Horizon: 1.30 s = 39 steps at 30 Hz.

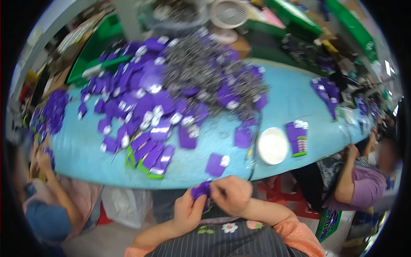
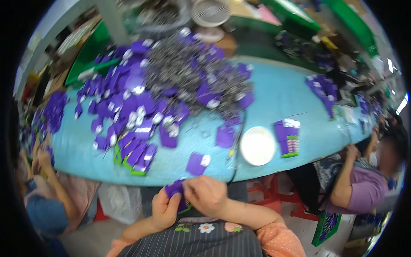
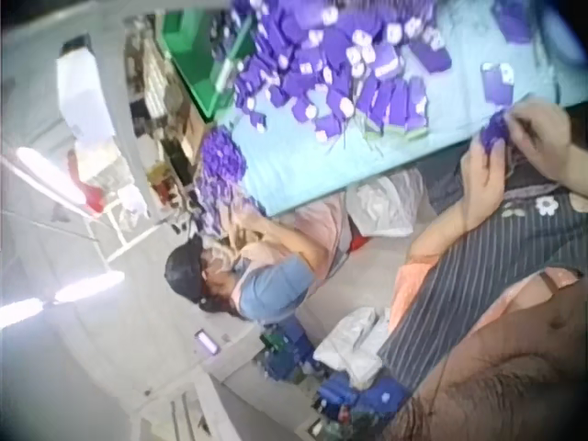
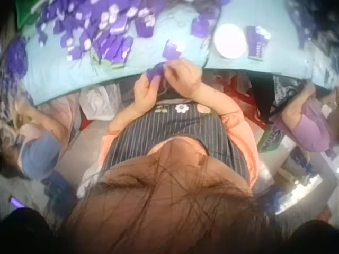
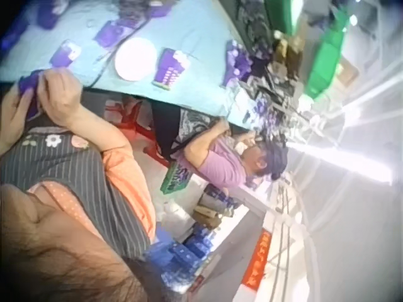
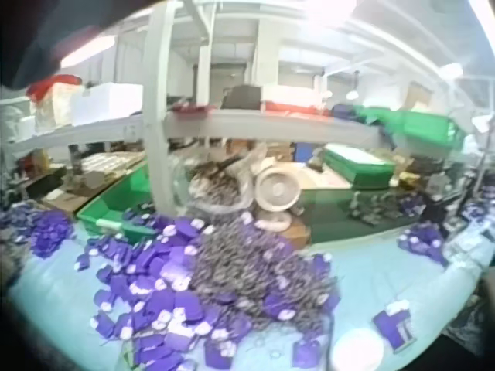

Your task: The person assembles purple plastic components by hand, inserting small white pieces and threading grey wires through them. They handle the parts one at a time, manipulating them to fit the components together and placing the finished units on the table.

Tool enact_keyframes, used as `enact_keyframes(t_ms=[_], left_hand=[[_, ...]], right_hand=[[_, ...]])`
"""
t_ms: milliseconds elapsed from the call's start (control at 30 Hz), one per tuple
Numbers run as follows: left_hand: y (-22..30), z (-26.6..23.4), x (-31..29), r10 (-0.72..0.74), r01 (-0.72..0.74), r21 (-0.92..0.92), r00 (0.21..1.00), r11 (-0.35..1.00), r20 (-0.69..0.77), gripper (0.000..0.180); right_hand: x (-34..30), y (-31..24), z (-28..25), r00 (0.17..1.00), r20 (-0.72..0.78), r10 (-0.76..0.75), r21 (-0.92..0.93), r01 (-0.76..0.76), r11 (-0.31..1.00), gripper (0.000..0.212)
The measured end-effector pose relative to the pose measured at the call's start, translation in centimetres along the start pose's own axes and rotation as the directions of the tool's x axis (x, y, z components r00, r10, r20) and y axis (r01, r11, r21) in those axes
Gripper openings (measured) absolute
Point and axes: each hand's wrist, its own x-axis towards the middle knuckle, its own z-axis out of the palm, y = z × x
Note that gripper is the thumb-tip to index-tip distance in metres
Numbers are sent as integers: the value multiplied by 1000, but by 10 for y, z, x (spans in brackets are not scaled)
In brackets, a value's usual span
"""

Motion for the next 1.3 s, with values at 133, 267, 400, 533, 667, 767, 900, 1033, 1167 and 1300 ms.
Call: enact_keyframes(t_ms=[133,267,400,533,667,767,900,1033,1167,1300], left_hand=[[-19,-1,1,170,-167,190,985,968,-3,25],[19,8,3,228,-222,272,974,936,8,21],[33,8,2,217,-263,155,940,952,263,21],[28,19,-8,64,4,-377,984,926,167,27],[-16,7,0,75,-112,-385,991,916,-109,24],[7,10,1,291,-246,211,931,946,-221,24],[7,13,5,490,-326,544,852,773,-186,23],[13,10,11,425,-333,383,886,862,-186,20],[6,3,12,236,-246,-19,946,969,-221,20],[6,15,11,111,-158,-453,985,877,-128,33]], right_hand=[[7,-3,0,955,148,256,218,-284,934,17],[-7,38,-2,756,601,260,615,-644,455,21],[17,55,-6,744,612,270,623,-663,416,21],[38,59,-6,815,43,579,544,-505,671,25],[-4,34,3,886,315,339,617,-463,636,29],[-7,9,0,866,427,259,556,-478,680,23],[-2,4,-15,861,427,278,545,-490,681,19],[-6,4,-14,836,409,365,535,-544,647,19],[-4,5,1,899,342,275,486,-419,767,28],[-16,0,7,751,440,493,537,-660,525,20]])
